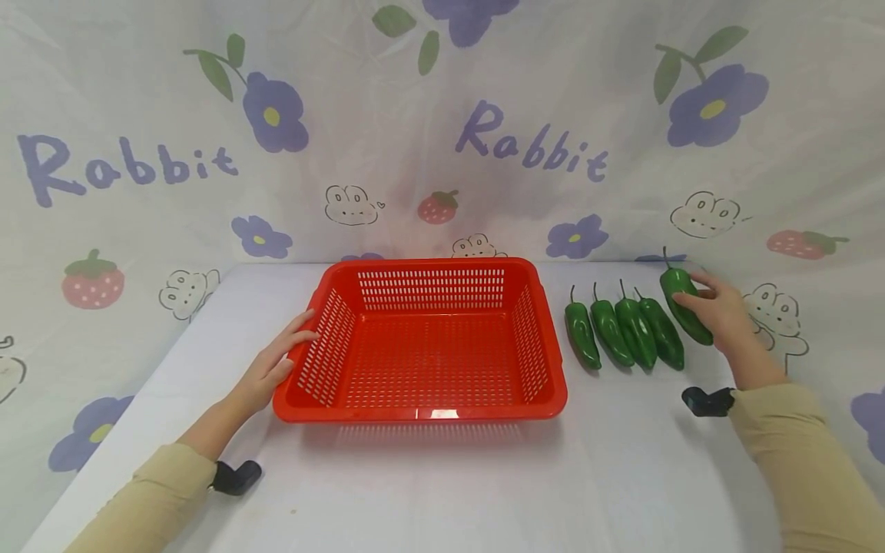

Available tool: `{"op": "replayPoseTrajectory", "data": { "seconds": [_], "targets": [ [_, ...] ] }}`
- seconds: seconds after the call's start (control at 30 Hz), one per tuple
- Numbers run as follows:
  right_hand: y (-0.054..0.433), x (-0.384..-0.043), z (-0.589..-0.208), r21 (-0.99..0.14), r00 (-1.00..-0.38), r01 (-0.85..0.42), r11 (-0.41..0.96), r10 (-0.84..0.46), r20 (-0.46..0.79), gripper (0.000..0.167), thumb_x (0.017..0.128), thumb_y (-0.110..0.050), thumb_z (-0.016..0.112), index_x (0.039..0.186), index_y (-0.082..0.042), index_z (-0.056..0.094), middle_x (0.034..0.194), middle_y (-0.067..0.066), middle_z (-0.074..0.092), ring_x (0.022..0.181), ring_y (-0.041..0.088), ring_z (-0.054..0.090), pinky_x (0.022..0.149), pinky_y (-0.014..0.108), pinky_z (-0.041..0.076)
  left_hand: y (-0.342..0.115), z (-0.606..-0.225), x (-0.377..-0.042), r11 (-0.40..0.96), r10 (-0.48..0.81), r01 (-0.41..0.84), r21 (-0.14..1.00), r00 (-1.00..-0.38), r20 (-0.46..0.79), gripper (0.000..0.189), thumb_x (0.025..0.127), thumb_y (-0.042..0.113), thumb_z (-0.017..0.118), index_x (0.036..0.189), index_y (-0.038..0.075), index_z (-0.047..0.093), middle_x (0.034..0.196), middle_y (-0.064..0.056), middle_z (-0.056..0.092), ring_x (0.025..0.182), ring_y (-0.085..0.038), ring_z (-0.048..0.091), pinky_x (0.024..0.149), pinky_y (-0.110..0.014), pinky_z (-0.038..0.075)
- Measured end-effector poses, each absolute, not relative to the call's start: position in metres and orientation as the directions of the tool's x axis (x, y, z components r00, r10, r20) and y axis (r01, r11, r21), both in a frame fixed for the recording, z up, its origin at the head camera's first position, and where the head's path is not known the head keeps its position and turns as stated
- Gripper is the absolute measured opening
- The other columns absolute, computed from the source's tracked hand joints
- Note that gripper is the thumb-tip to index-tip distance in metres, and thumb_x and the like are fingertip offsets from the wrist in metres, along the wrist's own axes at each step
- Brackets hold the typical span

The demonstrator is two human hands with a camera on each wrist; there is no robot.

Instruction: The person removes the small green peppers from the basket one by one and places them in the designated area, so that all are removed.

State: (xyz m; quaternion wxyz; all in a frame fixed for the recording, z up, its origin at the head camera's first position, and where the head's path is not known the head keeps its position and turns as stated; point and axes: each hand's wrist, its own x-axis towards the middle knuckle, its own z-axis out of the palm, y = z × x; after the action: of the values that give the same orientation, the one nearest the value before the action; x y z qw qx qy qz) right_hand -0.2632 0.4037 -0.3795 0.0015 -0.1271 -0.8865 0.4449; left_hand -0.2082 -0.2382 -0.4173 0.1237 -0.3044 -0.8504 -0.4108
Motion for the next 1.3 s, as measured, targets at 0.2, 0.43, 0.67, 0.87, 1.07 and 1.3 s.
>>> {"op": "replayPoseTrajectory", "data": {
  "seconds": [0.2,0.43,0.67,0.87,1.07,1.3],
  "targets": [
    [0.404,-0.263,-0.388,-0.751,-0.963,0.219,0.623,0.262,-0.063,0.074,0.091,-0.039,0.049,0.144,-0.003,0.013,0.142,0.037,0.015,0.125,0.058,0.022,0.095,0.066,0.028,-0.238,-0.416,-0.208,0.484,0.413,0.619,0.618,-0.785,0.462,0.043,0.081,0.002,0.048,0.124,0.009,0.052,0.148,-0.011,0.028,0.135,-0.021,0.027,0.095,-0.016,0.034],
    [0.407,-0.263,-0.395,-0.710,-0.958,0.242,0.661,0.277,-0.069,0.072,0.092,-0.040,0.047,0.143,-0.001,0.015,0.141,0.037,0.016,0.125,0.057,0.022,0.095,0.065,0.028,-0.238,-0.418,-0.208,0.492,0.415,0.626,0.606,-0.780,0.469,0.041,0.082,0.004,0.048,0.123,0.007,0.052,0.147,-0.014,0.029,0.135,-0.022,0.028,0.096,-0.016,0.033],
    [0.407,-0.262,-0.400,-0.690,-0.952,0.263,0.675,0.298,-0.071,0.070,0.093,-0.037,0.046,0.142,0.002,0.017,0.140,0.038,0.017,0.124,0.057,0.023,0.096,0.064,0.029,-0.238,-0.417,-0.209,0.488,0.412,0.615,0.619,-0.788,0.458,0.045,0.081,0.001,0.048,0.125,0.009,0.052,0.148,-0.010,0.028,0.134,-0.024,0.028,0.094,-0.017,0.035],
    [0.408,-0.263,-0.406,-0.688,-0.946,0.274,0.672,0.319,-0.065,0.068,0.093,-0.034,0.047,0.141,0.004,0.019,0.139,0.039,0.019,0.123,0.057,0.025,0.096,0.063,0.030,-0.234,-0.413,-0.206,0.506,0.400,0.600,0.619,-0.800,0.448,0.045,0.079,-0.003,0.046,0.123,0.004,0.052,0.148,-0.014,0.028,0.133,-0.029,0.028,0.093,-0.016,0.034],
    [0.412,-0.265,-0.414,-0.681,-0.940,0.292,0.672,0.332,-0.076,0.067,0.093,-0.032,0.048,0.142,0.004,0.018,0.139,0.038,0.019,0.124,0.056,0.024,0.097,0.062,0.029,-0.220,-0.389,-0.190,0.500,0.405,0.610,0.615,-0.792,0.456,0.038,0.080,-0.005,0.044,0.117,-0.007,0.051,0.142,-0.027,0.030,0.128,-0.040,0.028,0.093,-0.015,0.033],
    [0.415,-0.268,-0.424,-0.678,-0.938,0.294,0.673,0.339,-0.071,0.066,0.093,-0.032,0.048,0.141,0.003,0.020,0.139,0.038,0.021,0.123,0.056,0.026,0.096,0.062,0.031,-0.230,-0.403,-0.200,0.494,0.408,0.616,0.614,-0.788,0.462,0.041,0.081,0.000,0.046,0.122,0.002,0.052,0.146,-0.018,0.029,0.132,-0.032,0.029,0.094,-0.016,0.035]
  ]
}}
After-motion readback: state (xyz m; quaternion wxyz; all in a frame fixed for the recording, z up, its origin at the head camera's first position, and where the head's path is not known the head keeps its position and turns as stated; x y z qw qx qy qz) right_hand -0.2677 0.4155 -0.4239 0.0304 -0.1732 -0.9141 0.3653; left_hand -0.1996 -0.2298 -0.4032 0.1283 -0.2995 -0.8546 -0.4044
